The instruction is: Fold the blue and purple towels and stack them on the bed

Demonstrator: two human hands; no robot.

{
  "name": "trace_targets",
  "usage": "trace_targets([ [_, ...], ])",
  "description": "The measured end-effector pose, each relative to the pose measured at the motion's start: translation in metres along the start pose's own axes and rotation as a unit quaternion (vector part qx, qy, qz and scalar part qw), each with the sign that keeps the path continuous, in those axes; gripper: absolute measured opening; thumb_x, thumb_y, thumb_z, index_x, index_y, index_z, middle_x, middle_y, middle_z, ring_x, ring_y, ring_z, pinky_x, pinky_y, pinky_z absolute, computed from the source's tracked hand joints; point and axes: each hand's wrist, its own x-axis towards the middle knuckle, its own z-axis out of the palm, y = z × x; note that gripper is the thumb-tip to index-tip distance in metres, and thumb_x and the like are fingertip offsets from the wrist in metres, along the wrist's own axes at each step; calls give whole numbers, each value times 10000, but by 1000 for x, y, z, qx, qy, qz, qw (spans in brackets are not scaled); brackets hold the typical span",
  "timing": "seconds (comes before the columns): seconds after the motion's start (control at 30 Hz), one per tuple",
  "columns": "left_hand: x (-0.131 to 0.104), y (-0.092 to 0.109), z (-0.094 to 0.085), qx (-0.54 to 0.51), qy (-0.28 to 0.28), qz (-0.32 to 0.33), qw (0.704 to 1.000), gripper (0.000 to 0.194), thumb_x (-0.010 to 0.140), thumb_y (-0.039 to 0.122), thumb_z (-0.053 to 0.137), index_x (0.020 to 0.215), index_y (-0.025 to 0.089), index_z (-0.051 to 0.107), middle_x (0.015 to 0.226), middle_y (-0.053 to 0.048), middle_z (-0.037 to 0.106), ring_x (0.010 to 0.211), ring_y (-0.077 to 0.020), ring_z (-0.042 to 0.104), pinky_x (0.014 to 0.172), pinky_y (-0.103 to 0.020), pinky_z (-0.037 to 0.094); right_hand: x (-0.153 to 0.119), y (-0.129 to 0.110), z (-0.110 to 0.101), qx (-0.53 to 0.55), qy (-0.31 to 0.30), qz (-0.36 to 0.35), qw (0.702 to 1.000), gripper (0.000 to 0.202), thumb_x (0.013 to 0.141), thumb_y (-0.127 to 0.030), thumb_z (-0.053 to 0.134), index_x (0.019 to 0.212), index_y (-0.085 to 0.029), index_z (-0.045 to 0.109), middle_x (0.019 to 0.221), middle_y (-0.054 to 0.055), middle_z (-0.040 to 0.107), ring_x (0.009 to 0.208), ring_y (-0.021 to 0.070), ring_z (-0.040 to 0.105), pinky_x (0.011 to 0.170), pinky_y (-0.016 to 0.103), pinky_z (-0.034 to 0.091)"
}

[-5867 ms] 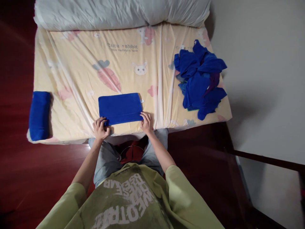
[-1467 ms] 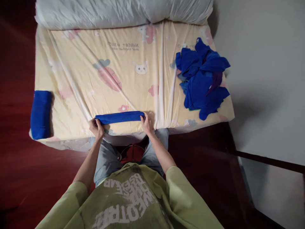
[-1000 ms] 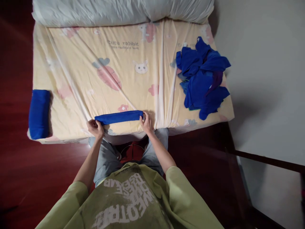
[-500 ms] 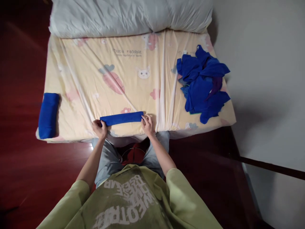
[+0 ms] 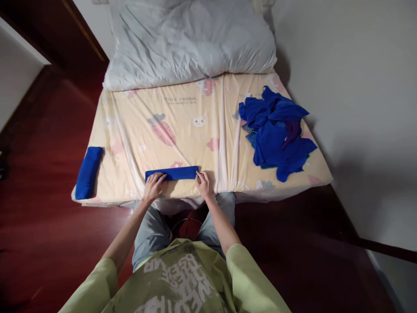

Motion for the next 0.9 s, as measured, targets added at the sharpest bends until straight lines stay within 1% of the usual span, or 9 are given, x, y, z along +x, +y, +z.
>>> trace_targets([
  [0.1, 18, 19, 3, 33, -37, 59, 997, 531, 941, 292, 505, 1462, 189, 517, 1535, -146, 467, 1449, -311, 379, 1198, -490, 287, 0, -1, 0, 3, -2, 3, 1000, 308, 978, -287, 529, 1189, -198, 734, 1082, 121, 680, 1030, 215, 659, 995, 388, 557],
  [0.17, 28, 27, 10, 61, -52, 65, 995, 581, 930, 242, 493, 1508, 188, 461, 1601, -140, 381, 1497, -317, 311, 1230, -517, 225, 0, -2, -1, 0, -5, 5, 1000, 310, 977, -285, 531, 1197, -199, 732, 1089, 122, 680, 1029, 219, 662, 992, 391, 557],
  [0.27, 39, 31, 19, 101, -78, 49, 991, 661, 915, 176, 460, 1567, 176, 358, 1617, -152, 352, 1496, -336, 310, 1231, -567, 186, 1, -3, -3, -12, -5, -3, 1000, 309, 979, -276, 528, 1201, -203, 730, 1075, 115, 687, 1015, 216, 668, 975, 377, 558],
  [0.37, 45, 33, 22, 124, -107, 35, 986, 686, 926, 174, 445, 1594, 179, 290, 1593, -172, 388, 1451, -348, 370, 1204, -594, 221, 1, -3, -4, -19, -4, -21, 1000, 312, 982, -272, 520, 1204, -202, 727, 1056, 109, 695, 996, 212, 674, 951, 362, 560],
  [0.47, 47, 37, 20, 139, -128, 23, 982, 648, 953, 190, 424, 1589, 180, 301, 1533, -195, 459, 1363, -349, 453, 1147, -575, 313, -2, -3, -5, -18, 0, -25, 1000, 324, 987, -293, 507, 1211, -199, 721, 1055, 111, 703, 1018, 225, 673, 947, 371, 558],
  [0.6, 53, 39, 14, 157, -156, 18, 975, 627, 965, 180, 395, 1584, 157, 302, 1427, -218, 533, 1245, -341, 522, 1045, -532, 409, -5, -1, -4, -23, 6, -5, 1000, 398, 986, -348, 485, 1305, -183, 656, 1182, 138, 694, 1123, 267, 650, 995, 423, 538],
  [0.77, 60, 21, -8, 117, -193, -6, 974, 658, 948, 207, 449, 1586, 183, 291, 1284, -171, 616, 1149, -304, 589, 955, -445, 472, -7, -1, -5, -26, 9, 22, 999, 465, 979, -371, 460, 1366, -140, 574, 1207, 171, 688, 973, 250, 678, 897, 402, 565],
  [0.83, 57, 6, -26, 63, -178, -54, 981, 691, 932, 284, 508, 1582, 190, 293, 1241, -145, 644, 1108, -284, 622, 944, -407, 489, -7, -1, -6, -34, 9, 17, 999, 447, 973, -358, 459, 1340, -136, 583, 1183, 170, 694, 910, 237, 674, 877, 393, 560],
  [0.9, 49, -15, -48, -2, -134, -112, 985, 701, 911, 313, 531, 1567, 185, 318, 1256, -135, 655, 1090, -266, 646, 940, -370, 505, -7, 0, -6, -40, 6, 9, 999, 423, 968, -343, 456, 1309, -134, 597, 1148, 164, 701, 895, 237, 664, 865, 390, 552],
])
